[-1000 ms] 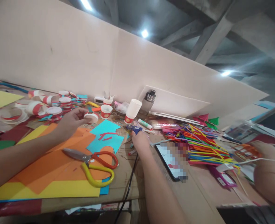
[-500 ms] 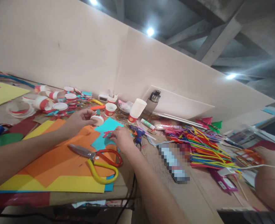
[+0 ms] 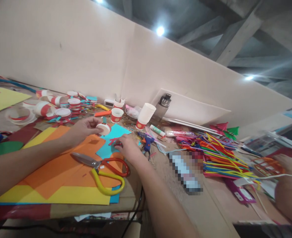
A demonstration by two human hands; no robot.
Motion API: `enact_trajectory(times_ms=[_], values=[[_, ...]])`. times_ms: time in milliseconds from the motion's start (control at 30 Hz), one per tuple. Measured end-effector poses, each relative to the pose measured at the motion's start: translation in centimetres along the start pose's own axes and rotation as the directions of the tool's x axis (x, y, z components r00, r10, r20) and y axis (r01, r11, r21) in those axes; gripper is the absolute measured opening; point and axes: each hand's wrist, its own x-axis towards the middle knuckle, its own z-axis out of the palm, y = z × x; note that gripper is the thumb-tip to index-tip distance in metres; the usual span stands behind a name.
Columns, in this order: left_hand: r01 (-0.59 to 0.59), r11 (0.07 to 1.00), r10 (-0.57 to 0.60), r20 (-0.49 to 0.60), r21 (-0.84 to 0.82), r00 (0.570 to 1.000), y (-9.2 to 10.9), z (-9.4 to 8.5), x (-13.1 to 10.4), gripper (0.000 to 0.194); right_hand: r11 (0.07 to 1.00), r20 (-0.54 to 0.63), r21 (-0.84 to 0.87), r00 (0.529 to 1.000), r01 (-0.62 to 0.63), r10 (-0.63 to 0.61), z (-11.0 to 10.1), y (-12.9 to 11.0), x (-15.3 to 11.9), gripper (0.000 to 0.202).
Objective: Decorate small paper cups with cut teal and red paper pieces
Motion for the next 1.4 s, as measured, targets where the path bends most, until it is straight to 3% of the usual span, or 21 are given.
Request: enact_trajectory(times_ms=[200, 267, 333, 400, 533, 667, 800, 1133, 1300, 1400], values=[[0.011, 1.000, -0.011, -0.012, -0.004, 1.000, 0.1, 0.1, -0.1, 0.031, 0.996, -0.038, -0.067, 0.998, -0.050, 0.048, 0.7, -0.2, 0.1, 0.011], [0.016, 0.999, -0.016, -0.002, -0.041, 1.000, 0.0, 0.0, -0.1, 0.031, 0.994, -0.088, 0.005, 0.990, -0.111, 0.111, 0.6, -0.4, 0.2, 0.010], [0.036, 0.994, -0.034, 0.024, -0.103, 0.999, 0.0, 0.0, -0.1, 0.030, 0.963, -0.121, 0.188, 0.969, -0.190, 0.215, 0.3, -0.6, 0.2, 0.011], [0.077, 0.982, -0.067, 0.062, -0.171, 0.996, 0.0, 0.1, -0.1, 0.031, 0.854, -0.107, 0.458, 0.938, -0.247, 0.329, 0.0, -0.8, 0.3, 0.015], [0.160, 0.949, -0.126, 0.139, -0.273, 0.982, 0.1, 0.4, -0.3, 0.034, 0.499, -0.038, 0.830, 0.867, -0.249, 0.496, -0.5, -1.3, 0.4, 0.023], [0.210, 0.932, -0.154, 0.202, -0.295, 0.967, 0.0, 1.0, -0.7, 0.037, 0.260, -0.015, 0.953, 0.836, -0.154, 0.549, -0.8, -2.3, 0.3, 0.028], [0.270, 0.934, -0.204, 0.268, -0.236, 0.941, 0.1, 1.6, -1.3, 0.037, 0.141, -0.040, 0.989, 0.846, -0.042, 0.532, -1.1, -3.4, 0.3, 0.027], [0.167, 0.957, -0.119, 0.205, -0.236, 0.971, 0.0, 2.0, -1.3, 0.032, 0.035, 0.003, 0.999, 0.841, -0.026, 0.541, -1.1, -5.0, 0.2, 0.027], [0.121, 0.974, -0.082, 0.202, -0.193, 0.976, 0.1, 1.9, -1.3, 0.031, 0.087, -0.006, 0.995, 0.841, -0.049, 0.542, -1.2, -5.0, 0.1, 0.024], [0.067, 0.987, -0.034, 0.217, -0.148, 0.976, 0.4, 1.8, -1.4, 0.028, 0.182, -0.104, 0.983, 0.842, 0.007, 0.530, -1.5, -5.1, 0.0, 0.020]])
